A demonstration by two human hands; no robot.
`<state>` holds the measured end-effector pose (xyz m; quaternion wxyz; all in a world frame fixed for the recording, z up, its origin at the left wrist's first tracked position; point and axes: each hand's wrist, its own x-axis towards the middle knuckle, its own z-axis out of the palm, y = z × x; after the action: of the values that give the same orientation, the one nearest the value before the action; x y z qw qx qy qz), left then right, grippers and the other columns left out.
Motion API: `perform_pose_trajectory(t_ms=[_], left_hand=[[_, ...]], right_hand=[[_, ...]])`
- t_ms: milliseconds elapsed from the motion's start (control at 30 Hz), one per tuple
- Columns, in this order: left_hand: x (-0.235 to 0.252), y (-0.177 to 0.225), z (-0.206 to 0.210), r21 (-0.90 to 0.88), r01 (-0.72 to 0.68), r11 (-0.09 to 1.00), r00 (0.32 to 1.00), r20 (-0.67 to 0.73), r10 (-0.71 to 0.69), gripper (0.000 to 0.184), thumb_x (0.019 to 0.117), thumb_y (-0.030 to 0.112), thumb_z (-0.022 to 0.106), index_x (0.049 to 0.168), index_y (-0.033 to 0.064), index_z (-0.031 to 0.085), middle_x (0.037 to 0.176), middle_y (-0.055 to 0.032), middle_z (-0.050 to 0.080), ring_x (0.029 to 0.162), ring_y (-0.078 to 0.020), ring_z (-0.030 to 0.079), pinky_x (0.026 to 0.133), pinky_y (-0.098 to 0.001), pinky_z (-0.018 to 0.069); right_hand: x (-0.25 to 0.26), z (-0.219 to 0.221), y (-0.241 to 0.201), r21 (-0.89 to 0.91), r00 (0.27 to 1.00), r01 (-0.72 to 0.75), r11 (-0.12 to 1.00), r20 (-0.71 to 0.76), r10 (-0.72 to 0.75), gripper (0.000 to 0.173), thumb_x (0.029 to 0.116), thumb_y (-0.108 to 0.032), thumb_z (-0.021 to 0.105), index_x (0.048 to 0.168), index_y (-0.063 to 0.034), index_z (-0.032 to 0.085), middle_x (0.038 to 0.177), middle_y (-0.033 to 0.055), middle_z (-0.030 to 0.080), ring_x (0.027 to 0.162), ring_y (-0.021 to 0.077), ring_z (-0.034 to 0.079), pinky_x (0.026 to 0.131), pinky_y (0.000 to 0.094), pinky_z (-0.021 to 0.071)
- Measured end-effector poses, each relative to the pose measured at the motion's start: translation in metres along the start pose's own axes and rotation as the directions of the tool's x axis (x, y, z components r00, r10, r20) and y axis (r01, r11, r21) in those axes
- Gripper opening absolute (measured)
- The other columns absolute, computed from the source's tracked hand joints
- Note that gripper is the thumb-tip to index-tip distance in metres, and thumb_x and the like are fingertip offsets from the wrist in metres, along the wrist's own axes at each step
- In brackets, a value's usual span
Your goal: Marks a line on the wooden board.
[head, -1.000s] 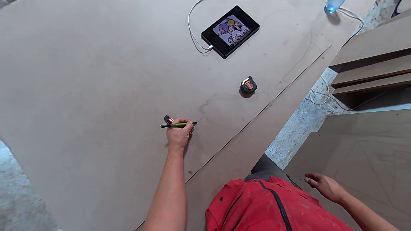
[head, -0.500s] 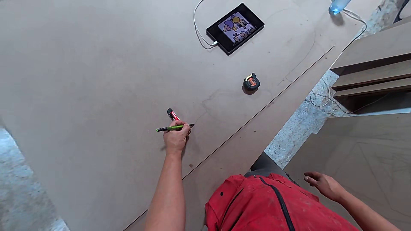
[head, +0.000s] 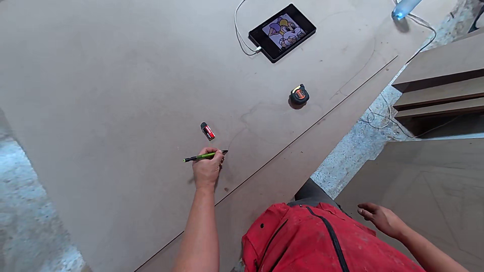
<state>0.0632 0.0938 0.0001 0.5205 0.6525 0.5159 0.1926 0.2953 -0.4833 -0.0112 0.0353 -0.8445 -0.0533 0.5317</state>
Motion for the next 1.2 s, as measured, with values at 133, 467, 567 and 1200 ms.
perform_pose_trajectory(t_ms=[133, 467, 567, 1200], left_hand=[[-0.008, -0.001, -0.003, -0.002, 0.003, 1.000, 1.000, -0.004, -0.003, 0.006, 0.0948, 0.013, 0.074, 0.098, 0.0099, 0.070, 0.078, -0.0056, 0.073, 0.062, -0.0158, 0.068, 0.055, -0.0338, 0.0585], [-0.024, -0.013, -0.006, -0.015, 0.005, 1.000, 0.999, -0.054, -0.006, 0.004, 0.0945, 0.012, 0.074, 0.096, 0.0101, 0.071, 0.077, -0.0052, 0.073, 0.061, -0.0159, 0.068, 0.055, -0.0342, 0.0584], [-0.030, -0.017, -0.007, -0.043, 0.012, 0.999, 0.998, -0.057, -0.015, 0.005, 0.0945, 0.011, 0.073, 0.098, 0.0092, 0.071, 0.078, -0.0062, 0.073, 0.061, -0.0170, 0.068, 0.056, -0.0346, 0.0586], [-0.071, -0.031, -0.008, 0.017, 0.010, 1.000, 0.994, -0.113, -0.008, 0.005, 0.0933, 0.017, 0.076, 0.095, 0.0140, 0.072, 0.077, -0.0026, 0.074, 0.062, -0.0146, 0.069, 0.057, -0.0342, 0.0591]], right_hand=[[0.001, 0.002, 0.000, -0.010, 1.000, 0.003, 1.000, 0.009, -0.002, 0.049, 0.1043, -0.050, 0.053, 0.138, -0.0168, 0.064, 0.124, 0.0082, 0.072, 0.111, 0.0225, 0.071, 0.103, 0.0497, 0.0537], [0.004, 0.001, -0.002, -0.035, 1.000, 0.015, 0.999, 0.012, -0.015, 0.049, 0.1038, -0.052, 0.053, 0.137, -0.0178, 0.064, 0.123, 0.0073, 0.073, 0.110, 0.0226, 0.071, 0.102, 0.0501, 0.0542], [0.005, 0.000, -0.003, -0.045, 0.999, 0.033, 0.998, 0.008, -0.033, 0.049, 0.1040, -0.050, 0.054, 0.137, -0.0161, 0.064, 0.121, 0.0092, 0.073, 0.109, 0.0243, 0.072, 0.101, 0.0514, 0.0547], [0.008, -0.004, -0.005, -0.062, 0.999, 0.037, 0.997, -0.003, -0.037, 0.048, 0.1032, -0.052, 0.055, 0.136, -0.0177, 0.065, 0.120, 0.0073, 0.074, 0.108, 0.0224, 0.072, 0.101, 0.0501, 0.0549]])
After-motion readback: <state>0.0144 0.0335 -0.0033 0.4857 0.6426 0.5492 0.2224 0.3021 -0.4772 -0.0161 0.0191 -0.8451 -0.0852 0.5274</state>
